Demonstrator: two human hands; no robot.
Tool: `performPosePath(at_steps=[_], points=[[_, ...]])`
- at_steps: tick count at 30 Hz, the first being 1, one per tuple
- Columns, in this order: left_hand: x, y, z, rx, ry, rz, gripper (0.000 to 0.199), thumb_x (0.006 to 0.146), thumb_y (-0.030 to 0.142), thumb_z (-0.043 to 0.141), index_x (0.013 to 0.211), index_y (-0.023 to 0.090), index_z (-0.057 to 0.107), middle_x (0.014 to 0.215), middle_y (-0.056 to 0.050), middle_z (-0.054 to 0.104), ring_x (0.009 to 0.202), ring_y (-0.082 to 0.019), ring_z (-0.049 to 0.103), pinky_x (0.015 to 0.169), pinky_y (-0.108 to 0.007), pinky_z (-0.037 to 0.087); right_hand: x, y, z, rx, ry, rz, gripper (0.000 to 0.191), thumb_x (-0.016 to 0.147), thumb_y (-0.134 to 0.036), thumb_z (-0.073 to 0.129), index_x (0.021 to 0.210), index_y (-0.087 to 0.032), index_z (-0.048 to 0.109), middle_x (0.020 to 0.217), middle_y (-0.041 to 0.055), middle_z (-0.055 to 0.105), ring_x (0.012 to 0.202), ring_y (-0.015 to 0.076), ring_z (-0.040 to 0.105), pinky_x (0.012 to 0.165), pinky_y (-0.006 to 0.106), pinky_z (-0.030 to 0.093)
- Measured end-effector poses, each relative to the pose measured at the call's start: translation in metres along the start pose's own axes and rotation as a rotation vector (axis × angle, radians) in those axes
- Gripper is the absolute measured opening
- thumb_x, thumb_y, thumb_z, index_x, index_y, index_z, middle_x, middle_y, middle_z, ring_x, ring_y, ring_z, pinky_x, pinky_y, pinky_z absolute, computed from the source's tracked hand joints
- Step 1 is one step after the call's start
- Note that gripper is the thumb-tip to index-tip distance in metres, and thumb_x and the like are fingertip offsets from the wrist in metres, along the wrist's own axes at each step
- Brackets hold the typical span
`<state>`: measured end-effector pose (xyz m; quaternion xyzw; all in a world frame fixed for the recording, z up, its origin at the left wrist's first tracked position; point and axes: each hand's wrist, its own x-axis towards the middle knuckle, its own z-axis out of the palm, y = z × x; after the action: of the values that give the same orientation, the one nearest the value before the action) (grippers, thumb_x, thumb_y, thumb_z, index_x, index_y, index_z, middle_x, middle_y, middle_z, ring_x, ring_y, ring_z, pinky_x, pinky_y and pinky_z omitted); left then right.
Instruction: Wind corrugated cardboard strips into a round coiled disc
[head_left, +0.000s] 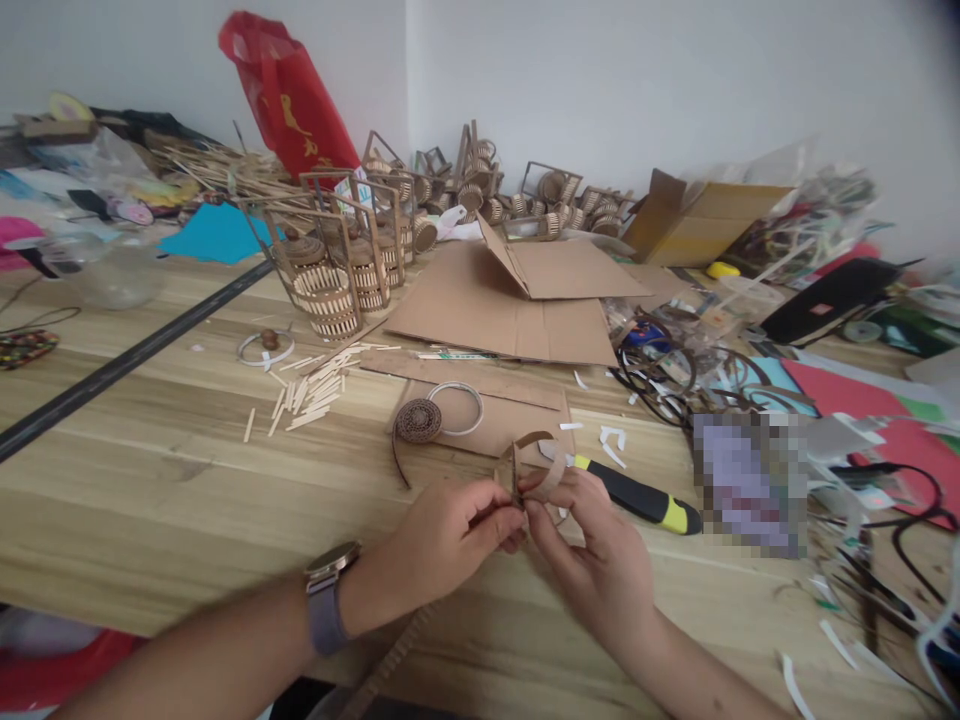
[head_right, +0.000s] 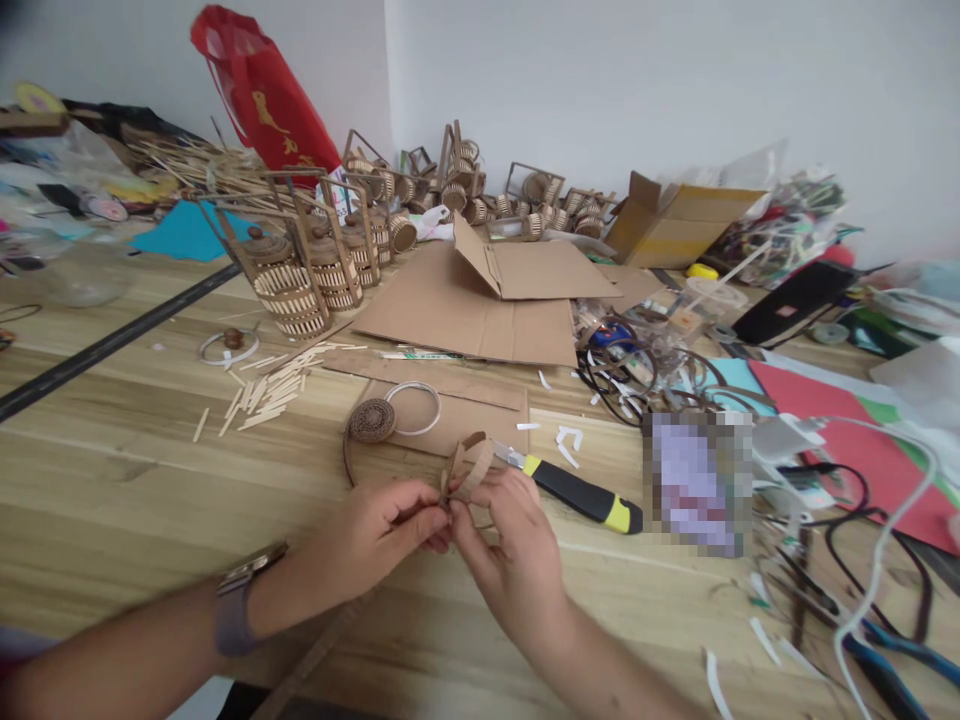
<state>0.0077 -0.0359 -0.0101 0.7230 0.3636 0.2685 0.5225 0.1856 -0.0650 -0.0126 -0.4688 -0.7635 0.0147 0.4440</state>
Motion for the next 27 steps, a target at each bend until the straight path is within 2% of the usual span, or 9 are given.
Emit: performPosePath(at_steps=[4,10,19,23,27], points=[[-0.0010,-0.0001,-0.0003,-0.108,-0.025,-0.023,0.026,0.094,0.036,0.050,0.085,0.015,0.064,0.083,-0.007,0.073,0.078,-0.019,0.071,0.069,-0.027,0.053,-0.0011,0.0004,0.0012,-0.025,-0.005,-0.016,0.011,0.088,-0.015,0.057,0.083,-0.024,0.059,0.083,0.0016,0.072,0.078,0.0183,0.067,0.070,0.030,0.051],[-0.0030,-0.0013,0.0004,-0.254,-0.051,-0.061,0.027,0.095,0.033,0.048,0.088,0.013,0.065,0.080,-0.008,0.072,0.076,-0.020,0.073,0.067,-0.028,0.056,-0.0009,-0.0011,0.0003,0.024,-0.020,0.041,0.012,0.089,-0.015,0.056,0.082,-0.025,0.059,0.082,0.0011,0.071,0.077,0.0178,0.066,0.069,0.029,0.051],[0.0008,-0.0078,0.0005,-0.474,-0.058,-0.053,0.039,0.091,0.051,0.057,0.088,0.013,0.064,0.078,-0.007,0.071,0.073,-0.016,0.070,0.069,-0.027,0.056,0.0015,-0.0011,-0.0027,0.111,-0.082,0.040,0.008,0.089,-0.019,0.059,0.084,-0.025,0.062,0.084,0.0034,0.074,0.079,0.0187,0.071,0.067,0.028,0.056],[0.0011,-0.0078,0.0009,-0.506,-0.043,-0.057,0.041,0.088,0.054,0.060,0.085,0.013,0.062,0.076,-0.005,0.070,0.071,-0.015,0.069,0.068,-0.027,0.055,-0.0040,0.0006,0.0003,0.140,0.000,0.112,0.006,0.087,-0.022,0.063,0.083,-0.025,0.059,0.084,0.0034,0.075,0.079,0.0196,0.074,0.065,0.028,0.058],[0.0018,-0.0076,0.0010,-0.507,-0.021,-0.063,0.041,0.088,0.054,0.060,0.085,0.013,0.062,0.077,-0.005,0.070,0.070,-0.015,0.069,0.067,-0.026,0.055,-0.0043,0.0010,0.0001,0.091,-0.017,0.024,0.006,0.088,-0.019,0.063,0.088,-0.025,0.062,0.084,0.0019,0.075,0.084,0.0211,0.074,0.085,0.038,0.059]])
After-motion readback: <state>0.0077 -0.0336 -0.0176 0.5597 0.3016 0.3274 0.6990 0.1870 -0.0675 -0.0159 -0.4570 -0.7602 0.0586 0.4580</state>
